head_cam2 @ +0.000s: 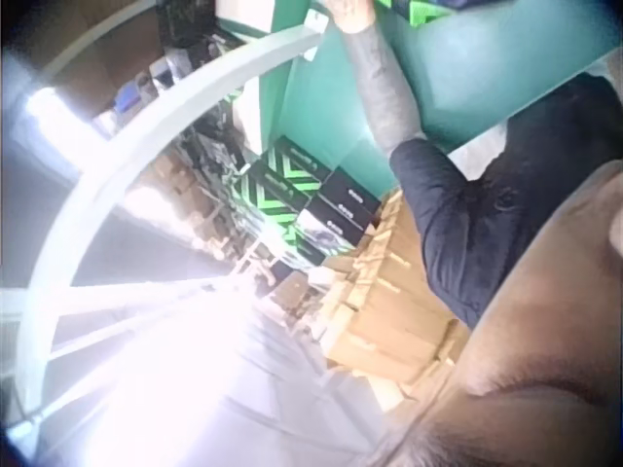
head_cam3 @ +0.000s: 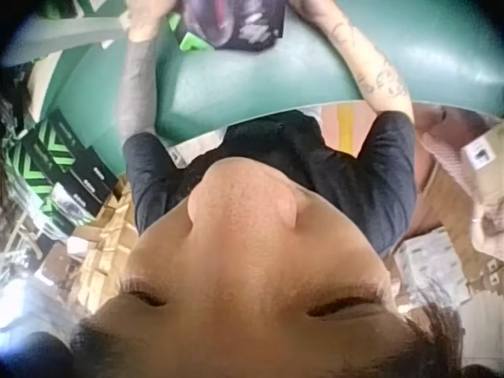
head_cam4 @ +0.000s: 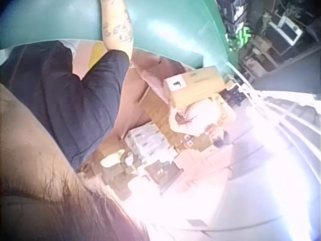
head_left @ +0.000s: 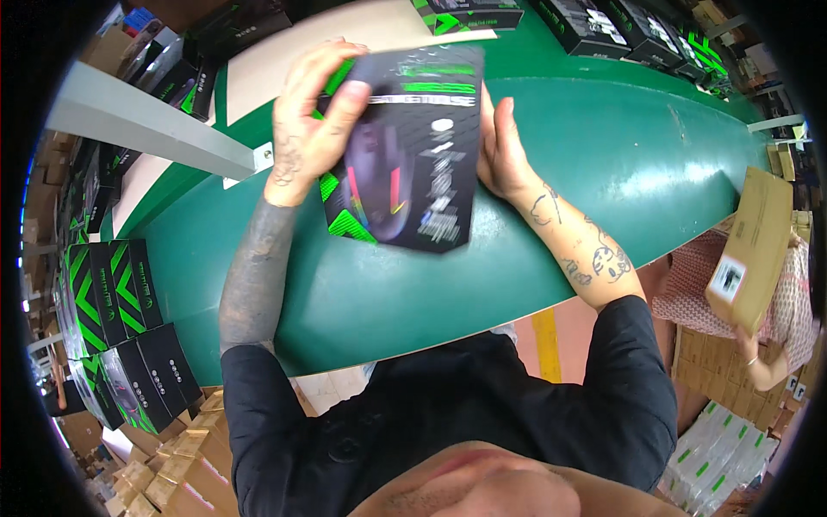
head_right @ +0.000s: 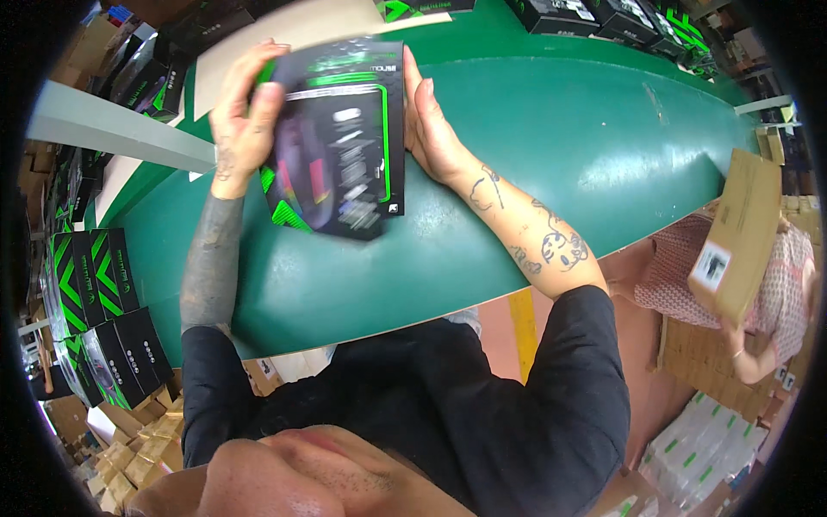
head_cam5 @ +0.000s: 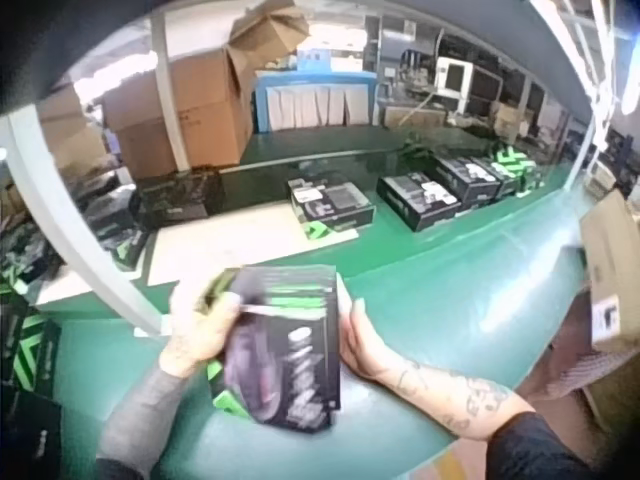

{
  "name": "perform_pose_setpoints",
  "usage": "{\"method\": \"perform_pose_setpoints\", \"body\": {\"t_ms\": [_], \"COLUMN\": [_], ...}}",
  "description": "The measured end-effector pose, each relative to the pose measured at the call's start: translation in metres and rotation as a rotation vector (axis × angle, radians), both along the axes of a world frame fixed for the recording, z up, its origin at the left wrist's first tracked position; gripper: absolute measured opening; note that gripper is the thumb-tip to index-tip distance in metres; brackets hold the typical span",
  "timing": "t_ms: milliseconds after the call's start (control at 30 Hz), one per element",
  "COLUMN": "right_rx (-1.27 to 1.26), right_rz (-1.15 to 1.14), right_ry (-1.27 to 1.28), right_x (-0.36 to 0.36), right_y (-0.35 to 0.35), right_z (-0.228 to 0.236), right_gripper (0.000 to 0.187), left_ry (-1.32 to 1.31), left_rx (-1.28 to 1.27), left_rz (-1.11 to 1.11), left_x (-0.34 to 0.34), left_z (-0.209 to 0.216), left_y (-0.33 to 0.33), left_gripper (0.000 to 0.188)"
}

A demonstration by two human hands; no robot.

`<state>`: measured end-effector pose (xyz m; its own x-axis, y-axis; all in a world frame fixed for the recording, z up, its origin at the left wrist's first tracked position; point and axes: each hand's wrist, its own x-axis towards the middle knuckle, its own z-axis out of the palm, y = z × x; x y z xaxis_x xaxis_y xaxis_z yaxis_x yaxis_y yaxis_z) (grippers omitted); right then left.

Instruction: The person picks up several wireless gaming mouse boxes from a workstation, opening the front flap of each box to look at the product inside before closing the flap and placing the box back down.

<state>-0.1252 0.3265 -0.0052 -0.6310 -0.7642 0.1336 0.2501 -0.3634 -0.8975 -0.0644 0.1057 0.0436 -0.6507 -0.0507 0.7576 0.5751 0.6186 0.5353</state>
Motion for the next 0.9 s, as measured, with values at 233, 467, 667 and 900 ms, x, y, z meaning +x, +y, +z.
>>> {"method": "perform_pose_setpoints", "body": {"t_ms": [233, 467, 667, 900], "right_rx": [-0.027, -0.015, 0.189, 0.292], "right_rz": [-0.267, -0.453, -0.609, -0.765], "right_ry": [0.414, 0.464, 0.223, 0.200], "right_x": [0.006, 0.015, -0.033, -0.031], "right_y": [0.011, -0.006, 0.011, 0.005], "right_z": [0.001, -0.002, -0.014, -0.013], "right_gripper": [0.073, 0.049, 0.062, 0.051], "left_ry": [-0.171, -0.002, -0.320, -0.547], "left_rx": [0.297, 0.451, -0.573, -0.897], "left_rz": [-1.425, -0.690, -0.095, 0.147], "left_x": [-0.027, 0.020, 0.028, 0.030], "left_z": [0.025, 0.047, 0.006, -0.018], "left_y": [-0.057, -0.001, 0.029, 0.020], "left_gripper": [0.064, 0.033, 0.064, 0.084]}}
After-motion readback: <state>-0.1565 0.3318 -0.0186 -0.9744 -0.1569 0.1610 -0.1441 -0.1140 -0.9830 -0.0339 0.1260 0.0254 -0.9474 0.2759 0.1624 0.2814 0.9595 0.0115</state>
